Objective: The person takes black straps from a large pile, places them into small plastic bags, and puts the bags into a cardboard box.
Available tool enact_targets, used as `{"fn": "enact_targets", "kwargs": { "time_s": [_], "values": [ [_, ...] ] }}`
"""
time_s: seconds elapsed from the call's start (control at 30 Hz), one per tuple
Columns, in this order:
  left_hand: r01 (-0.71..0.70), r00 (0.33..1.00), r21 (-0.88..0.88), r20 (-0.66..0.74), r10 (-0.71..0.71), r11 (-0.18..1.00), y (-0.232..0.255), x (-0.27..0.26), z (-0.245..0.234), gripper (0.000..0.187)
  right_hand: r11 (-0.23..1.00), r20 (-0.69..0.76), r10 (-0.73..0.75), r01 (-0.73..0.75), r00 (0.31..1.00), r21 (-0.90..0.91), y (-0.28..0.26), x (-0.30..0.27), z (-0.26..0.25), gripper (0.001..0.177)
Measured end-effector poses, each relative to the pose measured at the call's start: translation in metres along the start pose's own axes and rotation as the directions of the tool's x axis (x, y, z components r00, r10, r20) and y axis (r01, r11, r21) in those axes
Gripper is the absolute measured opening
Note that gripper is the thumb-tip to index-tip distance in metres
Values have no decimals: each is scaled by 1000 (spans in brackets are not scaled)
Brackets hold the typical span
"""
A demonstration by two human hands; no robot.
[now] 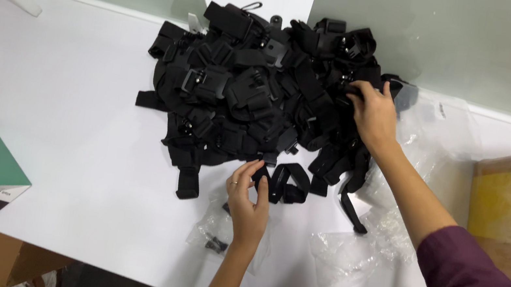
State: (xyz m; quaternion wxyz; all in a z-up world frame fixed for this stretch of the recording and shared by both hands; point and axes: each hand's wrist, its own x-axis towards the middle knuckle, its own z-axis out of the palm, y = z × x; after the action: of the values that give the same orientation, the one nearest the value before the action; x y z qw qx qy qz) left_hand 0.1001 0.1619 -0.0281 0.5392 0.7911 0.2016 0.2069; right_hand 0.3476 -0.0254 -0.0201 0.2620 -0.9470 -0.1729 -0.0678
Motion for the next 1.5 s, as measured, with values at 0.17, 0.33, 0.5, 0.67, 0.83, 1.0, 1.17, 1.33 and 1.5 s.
{"fn": "enact_targets", "kwargs": {
  "time_s": [0.17,0.33,0.5,0.67,0.83,1.0,1.17,1.33,1.5],
  "values": [
    [21,999,-25,48,-19,999,0,-9,-5,28,767,-194,256,-77,947,637,19,-40,-14,28],
    [119,989,-173,113,-100,978,10,-17,-4,27,186,117,333,-187,935,964,-1,-103,-64,26],
    [176,965,-235,235,-119,956,21,-43,4,28,46,319,309,-349,896,936,-26,-169,-93,29],
    [150,971,-176,210,-112,973,-1,-76,0,29,251,324,363,-426,874,869,-7,-229,-81,29],
    [182,983,-43,-11,-183,982,-50,-101,-43,29,767,49,229,-211,972,606,9,-278,-40,29],
    [298,947,109,-161,-279,948,-80,-126,-82,29,950,29,-98,85,995,300,-10,-328,-6,29],
    [203,962,292,-238,-134,935,-127,-143,-92,36,973,137,-212,195,968,126,-33,-340,-9,36],
    [255,961,276,-178,-212,927,-151,-144,-92,48,903,162,-413,380,896,200,-50,-329,8,28],
    [69,998,460,-40,-57,885,-165,-145,-88,47,776,241,-630,590,738,222,-65,-310,60,26]
  ]
}}
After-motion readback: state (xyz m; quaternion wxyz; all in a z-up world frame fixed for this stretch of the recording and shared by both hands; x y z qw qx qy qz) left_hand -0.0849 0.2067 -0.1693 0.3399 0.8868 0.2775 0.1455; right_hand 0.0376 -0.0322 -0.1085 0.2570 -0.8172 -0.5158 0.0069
